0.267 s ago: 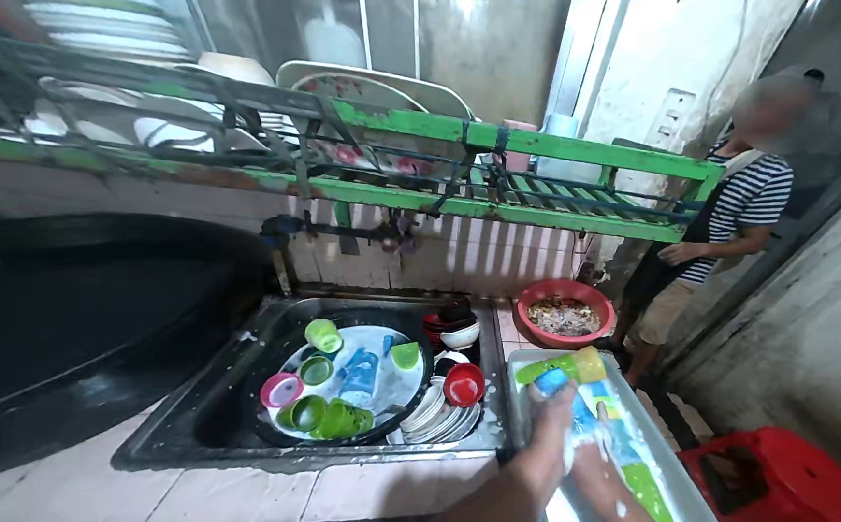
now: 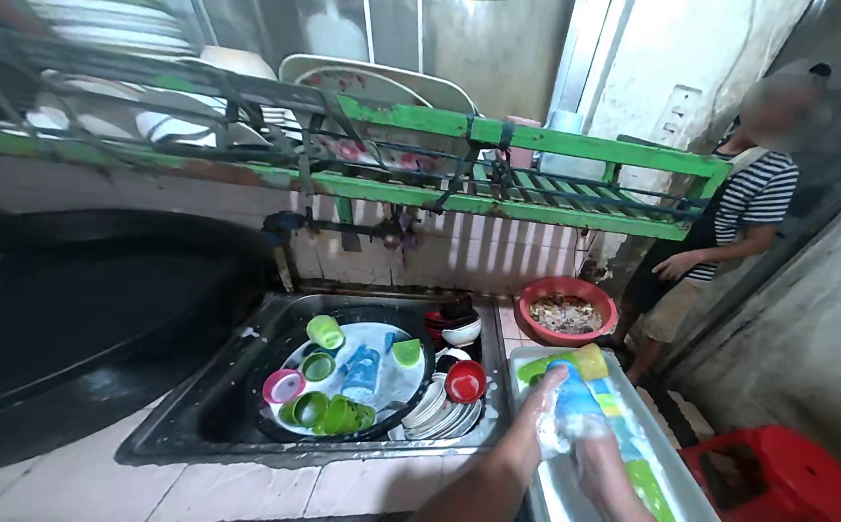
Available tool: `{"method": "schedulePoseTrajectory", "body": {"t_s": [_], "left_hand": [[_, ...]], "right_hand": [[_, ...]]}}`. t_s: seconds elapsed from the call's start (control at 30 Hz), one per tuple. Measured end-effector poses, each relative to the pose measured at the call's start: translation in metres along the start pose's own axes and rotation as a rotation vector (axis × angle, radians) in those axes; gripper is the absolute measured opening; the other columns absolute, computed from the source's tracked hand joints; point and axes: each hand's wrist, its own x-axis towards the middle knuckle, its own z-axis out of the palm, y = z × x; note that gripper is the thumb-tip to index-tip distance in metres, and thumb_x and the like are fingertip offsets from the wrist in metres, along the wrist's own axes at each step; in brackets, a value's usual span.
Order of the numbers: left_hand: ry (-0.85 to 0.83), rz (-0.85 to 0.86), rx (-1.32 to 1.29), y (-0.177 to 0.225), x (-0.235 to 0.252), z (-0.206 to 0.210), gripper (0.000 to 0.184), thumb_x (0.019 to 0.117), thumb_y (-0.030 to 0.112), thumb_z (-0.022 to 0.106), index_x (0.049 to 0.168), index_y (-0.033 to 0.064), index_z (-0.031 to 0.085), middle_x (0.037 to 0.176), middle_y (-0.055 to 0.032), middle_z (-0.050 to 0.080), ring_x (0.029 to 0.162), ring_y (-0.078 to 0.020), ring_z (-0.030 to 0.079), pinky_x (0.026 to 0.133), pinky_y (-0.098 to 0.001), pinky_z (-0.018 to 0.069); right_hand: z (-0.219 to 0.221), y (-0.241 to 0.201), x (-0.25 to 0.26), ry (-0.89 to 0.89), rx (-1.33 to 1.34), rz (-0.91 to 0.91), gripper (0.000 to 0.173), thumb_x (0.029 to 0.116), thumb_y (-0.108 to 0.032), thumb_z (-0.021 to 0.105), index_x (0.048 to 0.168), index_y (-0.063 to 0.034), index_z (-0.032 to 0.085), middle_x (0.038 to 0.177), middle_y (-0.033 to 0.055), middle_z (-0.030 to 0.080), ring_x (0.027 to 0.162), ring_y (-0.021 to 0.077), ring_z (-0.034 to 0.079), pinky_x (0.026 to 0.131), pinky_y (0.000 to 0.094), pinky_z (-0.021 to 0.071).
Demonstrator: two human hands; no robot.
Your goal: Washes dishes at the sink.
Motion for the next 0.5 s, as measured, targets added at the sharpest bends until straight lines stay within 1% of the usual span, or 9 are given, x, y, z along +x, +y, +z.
{"method": "schedulePoseTrajectory", "body": {"t_s": [0.03, 0.1, 0.17, 0.23, 0.3, 0.33, 0.4, 0.47, 0.5], "left_hand": [[0.037, 0.033, 0.076, -0.002, -0.003, 0.004, 0.055, 0.1048, 0.037, 0.056, 0.149, 0.0088, 0.043, 0.128, -0.0158, 0.063, 0.111, -0.0232, 0.065, 0.093, -0.0414, 0.0566], [0.218, 0.119, 0.173, -0.012, -0.005, 0.021, 0.070, 0.0997, 0.027, 0.068, 0.155, 0.0069, 0.030, 0.136, -0.0242, 0.056, 0.118, -0.0303, 0.062, 0.097, -0.0467, 0.0546], [0.249, 0.146, 0.176, -0.018, -0.004, 0.023, 0.075, 0.1001, 0.028, 0.068, 0.157, 0.0069, 0.025, 0.141, -0.0254, 0.053, 0.122, -0.0316, 0.060, 0.100, -0.0472, 0.0532], [0.142, 0.133, 0.106, -0.021, 0.002, 0.009, 0.069, 0.1021, 0.036, 0.062, 0.156, 0.0077, 0.031, 0.141, -0.0206, 0.055, 0.123, -0.0279, 0.060, 0.101, -0.0453, 0.0530], [0.028, 0.089, 0.045, -0.015, 0.008, 0.000, 0.062, 0.1018, 0.043, 0.059, 0.151, 0.0097, 0.042, 0.134, -0.0155, 0.062, 0.117, -0.0245, 0.063, 0.097, -0.0441, 0.0552], [0.023, 0.080, 0.051, -0.010, 0.008, 0.001, 0.059, 0.1022, 0.040, 0.058, 0.149, 0.0086, 0.043, 0.131, -0.0162, 0.062, 0.116, -0.0246, 0.063, 0.096, -0.0439, 0.0550], [0.145, 0.105, 0.208, -0.005, 0.003, 0.012, 0.064, 0.1010, 0.029, 0.065, 0.153, 0.0054, 0.036, 0.139, -0.0226, 0.056, 0.123, -0.0294, 0.059, 0.102, -0.0463, 0.0517], [0.180, 0.131, 0.552, -0.004, -0.009, 0.022, 0.076, 0.1020, 0.028, 0.064, 0.159, 0.0023, 0.021, 0.154, -0.0273, 0.041, 0.138, -0.0338, 0.049, 0.111, -0.0469, 0.0457], [0.111, 0.123, 0.783, -0.001, -0.018, 0.026, 0.076, 0.1057, 0.026, 0.057, 0.161, -0.0010, 0.012, 0.163, -0.0278, 0.027, 0.148, -0.0343, 0.038, 0.119, -0.0447, 0.0378]], "right_hand": [[-0.006, 0.013, 0.004, -0.047, -0.369, -0.176, 0.034, 0.0945, -0.007, 0.063, 0.122, 0.0121, 0.064, 0.118, 0.0206, 0.069, 0.117, 0.0242, 0.064, 0.110, 0.0410, 0.0443], [-0.014, 0.048, 0.020, -0.047, -0.733, -0.548, 0.050, 0.0964, -0.029, 0.060, 0.132, 0.0056, 0.064, 0.134, 0.0251, 0.064, 0.133, 0.0399, 0.056, 0.118, 0.0698, 0.0243], [-0.018, 0.050, 0.017, -0.050, -0.522, -0.455, 0.049, 0.0945, -0.020, 0.064, 0.133, 0.0095, 0.061, 0.133, 0.0217, 0.065, 0.132, 0.0298, 0.057, 0.121, 0.0518, 0.0307], [-0.014, 0.024, 0.000, -0.004, 0.160, -0.055, 0.020, 0.0939, 0.006, 0.055, 0.113, 0.0064, 0.060, 0.094, 0.0077, 0.067, 0.086, 0.0076, 0.065, 0.079, 0.0227, 0.0545], [-0.005, -0.003, -0.005, 0.063, 0.450, 0.185, 0.010, 0.0951, 0.008, 0.049, 0.098, -0.0008, 0.054, 0.071, 0.0053, 0.059, 0.059, 0.0107, 0.059, 0.052, 0.0284, 0.0530], [-0.003, -0.002, -0.006, 0.055, 0.297, 0.111, 0.011, 0.0936, 0.008, 0.053, 0.103, 0.0032, 0.057, 0.079, 0.0070, 0.062, 0.068, 0.0097, 0.062, 0.061, 0.0258, 0.0543], [-0.007, 0.020, 0.003, -0.038, -0.412, -0.231, 0.038, 0.0936, -0.009, 0.065, 0.126, 0.0106, 0.063, 0.122, 0.0179, 0.069, 0.120, 0.0204, 0.063, 0.111, 0.0374, 0.0432], [-0.016, 0.046, 0.015, -0.036, -0.811, -0.517, 0.045, 0.0964, -0.021, 0.058, 0.131, 0.0068, 0.064, 0.132, 0.0256, 0.065, 0.131, 0.0403, 0.058, 0.117, 0.0670, 0.0292], [-0.023, 0.048, 0.016, -0.044, -0.772, -0.473, 0.043, 0.0976, -0.019, 0.058, 0.130, 0.0077, 0.064, 0.130, 0.0261, 0.066, 0.129, 0.0394, 0.059, 0.117, 0.0629, 0.0327]]}}
